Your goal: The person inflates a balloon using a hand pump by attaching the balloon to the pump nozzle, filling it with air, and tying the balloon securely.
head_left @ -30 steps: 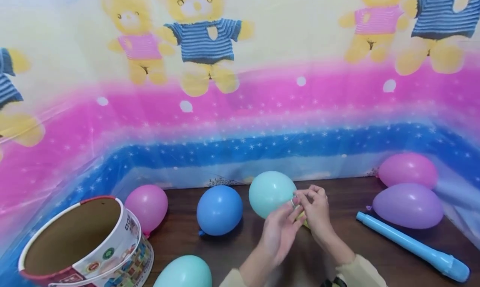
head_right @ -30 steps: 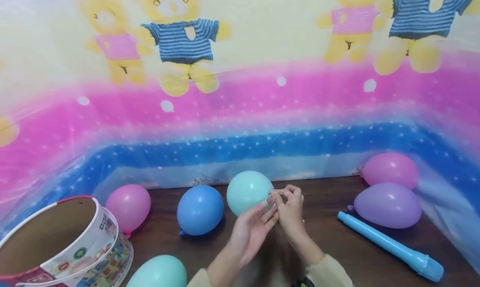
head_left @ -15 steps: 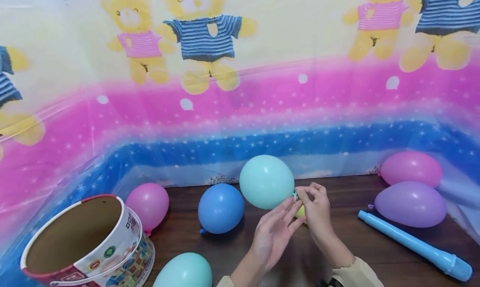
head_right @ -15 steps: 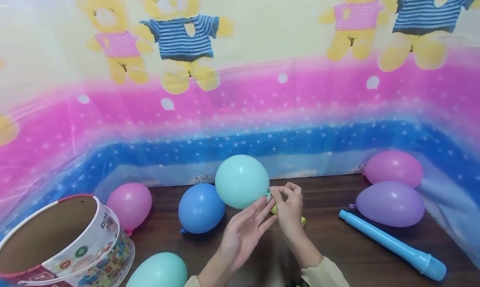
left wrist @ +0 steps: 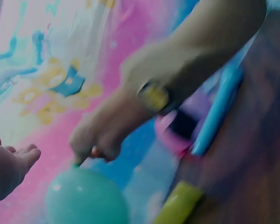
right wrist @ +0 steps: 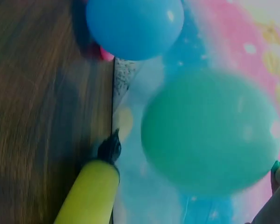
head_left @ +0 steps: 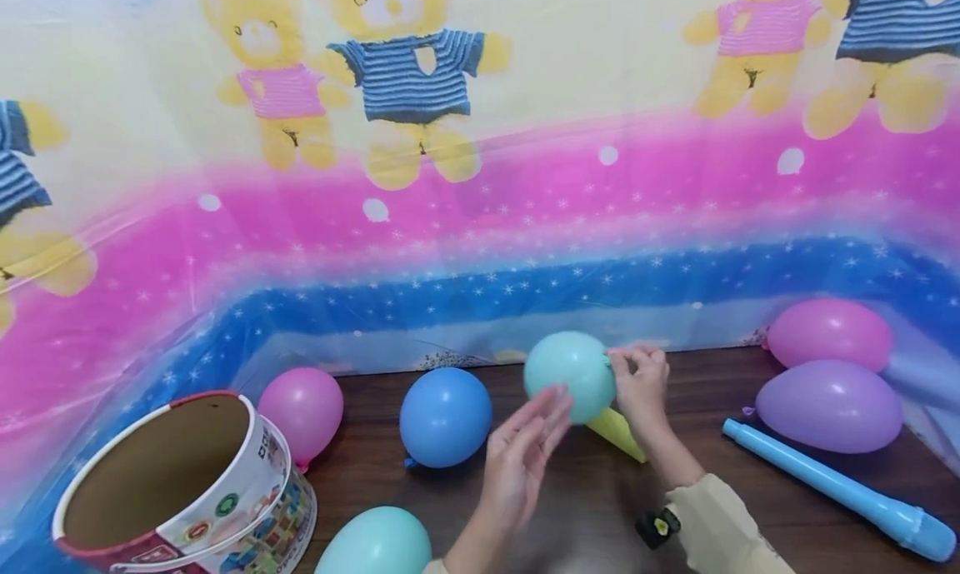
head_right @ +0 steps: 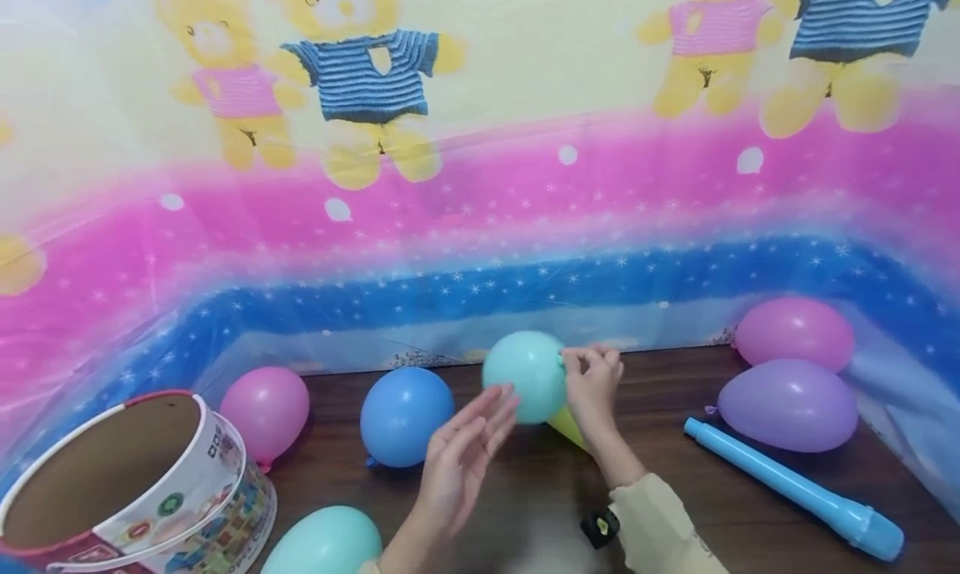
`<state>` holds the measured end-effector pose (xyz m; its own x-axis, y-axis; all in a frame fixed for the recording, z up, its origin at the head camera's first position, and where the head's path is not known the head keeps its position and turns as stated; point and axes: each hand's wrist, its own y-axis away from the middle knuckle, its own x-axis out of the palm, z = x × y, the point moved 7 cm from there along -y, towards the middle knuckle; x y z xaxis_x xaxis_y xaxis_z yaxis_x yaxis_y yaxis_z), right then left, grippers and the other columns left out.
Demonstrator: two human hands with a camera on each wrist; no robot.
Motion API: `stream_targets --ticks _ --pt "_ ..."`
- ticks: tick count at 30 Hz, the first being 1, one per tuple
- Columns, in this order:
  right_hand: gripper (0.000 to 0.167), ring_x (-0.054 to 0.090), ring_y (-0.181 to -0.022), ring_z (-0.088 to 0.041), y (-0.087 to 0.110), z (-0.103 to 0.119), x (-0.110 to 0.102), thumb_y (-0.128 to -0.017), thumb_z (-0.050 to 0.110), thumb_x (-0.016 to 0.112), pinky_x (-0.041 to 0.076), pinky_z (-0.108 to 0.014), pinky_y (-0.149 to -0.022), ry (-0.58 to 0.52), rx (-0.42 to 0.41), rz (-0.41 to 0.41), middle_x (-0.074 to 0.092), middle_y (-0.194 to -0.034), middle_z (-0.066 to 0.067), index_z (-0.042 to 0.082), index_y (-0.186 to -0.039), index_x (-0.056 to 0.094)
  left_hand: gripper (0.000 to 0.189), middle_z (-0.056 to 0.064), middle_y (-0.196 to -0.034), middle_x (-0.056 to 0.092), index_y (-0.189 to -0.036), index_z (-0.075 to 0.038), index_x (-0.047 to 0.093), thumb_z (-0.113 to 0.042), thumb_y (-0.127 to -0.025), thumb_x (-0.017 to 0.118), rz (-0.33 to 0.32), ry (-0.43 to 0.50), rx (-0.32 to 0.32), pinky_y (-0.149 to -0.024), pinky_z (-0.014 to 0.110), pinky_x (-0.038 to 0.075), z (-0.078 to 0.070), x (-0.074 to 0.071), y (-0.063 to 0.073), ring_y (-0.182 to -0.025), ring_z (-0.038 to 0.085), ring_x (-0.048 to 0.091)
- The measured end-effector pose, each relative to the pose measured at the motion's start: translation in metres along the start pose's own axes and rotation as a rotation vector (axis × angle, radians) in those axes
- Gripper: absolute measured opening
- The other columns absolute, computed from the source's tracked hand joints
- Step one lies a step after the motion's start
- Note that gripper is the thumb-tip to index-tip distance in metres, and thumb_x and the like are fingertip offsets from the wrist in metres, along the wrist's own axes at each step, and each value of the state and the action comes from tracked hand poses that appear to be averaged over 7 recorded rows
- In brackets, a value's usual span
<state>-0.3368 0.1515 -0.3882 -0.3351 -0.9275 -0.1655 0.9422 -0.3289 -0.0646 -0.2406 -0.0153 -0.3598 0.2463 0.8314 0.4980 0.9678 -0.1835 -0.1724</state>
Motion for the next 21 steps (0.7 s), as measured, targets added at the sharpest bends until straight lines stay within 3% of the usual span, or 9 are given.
stream_targets --ticks 3,5,7,10,12,14,16,18,21 --pt "0.023 0.032 -0.127 -0.035 0.013 0.015 0.012 -0.096 0.012 0.059 0.030 -0.056 -0.109 0.063 -0.150 0.050 0.041 -0.128 -0.021 -0.009 -0.103 0.066 0.042 0.016 -0.147 0.048 -0.142 0.003 0.044 -0.008 -0.101 0.046 0.017 -0.276 0.113 -0.119 0.044 0.032 -0.010 0.000 -0.021 -0.141 0.020 0.043" --pt "0.018 0.036 -0.116 -0.033 0.027 0.031 0.021 -0.094 0.008 0.061 0.034 -0.050 -0.100 0.084 -0.303 0.075 0.044 -0.117 -0.021 -0.009 -0.096 0.067 0.041 0.013 -0.149 0.047 -0.143 -0.002 0.046 -0.014 -0.103 0.046 0.036 -0.580 0.205 -0.122 0.053 0.019 -0.014 0.005 -0.038 -0.148 0.026 0.031" --pt "0.014 0.037 -0.105 -0.030 0.037 0.047 0.027 -0.093 0.004 0.061 0.036 -0.044 -0.091 0.100 -0.444 0.087 0.045 -0.107 -0.020 -0.007 -0.090 0.068 0.040 0.012 -0.149 0.048 -0.143 -0.006 0.046 -0.020 -0.105 0.043 0.048 -0.845 0.269 -0.121 0.061 0.013 -0.013 0.009 -0.052 -0.148 0.029 0.029" --pt "0.011 0.034 -0.098 -0.025 0.041 0.059 0.029 -0.093 0.000 0.061 0.038 -0.042 -0.088 0.097 -0.538 0.109 0.042 -0.101 -0.017 -0.006 -0.088 0.068 0.043 0.013 -0.142 0.054 -0.139 -0.006 0.050 -0.032 -0.105 0.042 0.046 -1.116 0.297 -0.118 0.060 0.022 -0.010 0.009 -0.065 -0.140 0.031 0.042" --pt "0.012 0.033 -0.100 -0.023 0.037 0.060 0.026 -0.094 0.001 0.059 0.038 -0.043 -0.091 0.083 -0.509 0.125 0.041 -0.103 -0.016 -0.006 -0.090 0.068 0.045 0.011 -0.135 0.060 -0.136 -0.010 0.054 -0.039 -0.105 0.041 0.054 -1.163 0.245 -0.108 0.052 0.040 -0.005 0.005 -0.069 -0.127 0.029 0.053" --pt "0.013 0.034 -0.105 -0.022 0.032 0.058 0.021 -0.095 0.003 0.059 0.037 -0.044 -0.096 0.072 -0.446 0.145 0.040 -0.106 -0.014 -0.006 -0.093 0.068 0.043 0.009 -0.129 0.064 -0.135 -0.014 0.057 -0.041 -0.103 0.043 0.078 -1.145 0.182 -0.091 0.043 0.050 -0.001 0.001 -0.070 -0.117 0.027 0.057" --pt "0.015 0.036 -0.108 -0.023 0.029 0.055 0.016 -0.095 0.006 0.060 0.036 -0.045 -0.098 0.079 -0.402 0.146 0.040 -0.110 -0.014 -0.006 -0.095 0.068 0.040 0.010 -0.123 0.066 -0.132 -0.016 0.060 -0.039 -0.103 0.045 0.119 -1.065 0.105 -0.079 0.037 0.053 0.004 -0.003 -0.069 -0.109 0.026 0.060" --pt "0.017 0.037 -0.108 -0.025 0.026 0.055 0.012 -0.097 0.008 0.058 0.040 -0.046 -0.097 0.084 -0.376 0.140 0.038 -0.112 -0.014 -0.006 -0.097 0.067 0.035 0.010 -0.120 0.068 -0.129 -0.018 0.064 -0.035 -0.103 0.048 0.157 -0.984 0.047 -0.074 0.034 0.054 0.007 -0.003 -0.069 -0.103 0.025 0.064" --pt "0.019 0.039 -0.108 -0.029 0.017 0.058 0.004 -0.097 0.009 0.058 0.040 -0.046 -0.094 0.062 -0.376 0.053 0.036 -0.113 -0.016 -0.008 -0.097 0.066 0.029 0.009 -0.113 0.071 -0.116 -0.015 0.071 -0.031 -0.102 0.051 0.175 -0.946 0.004 -0.070 0.030 0.055 0.008 0.000 -0.068 -0.094 0.023 0.068"
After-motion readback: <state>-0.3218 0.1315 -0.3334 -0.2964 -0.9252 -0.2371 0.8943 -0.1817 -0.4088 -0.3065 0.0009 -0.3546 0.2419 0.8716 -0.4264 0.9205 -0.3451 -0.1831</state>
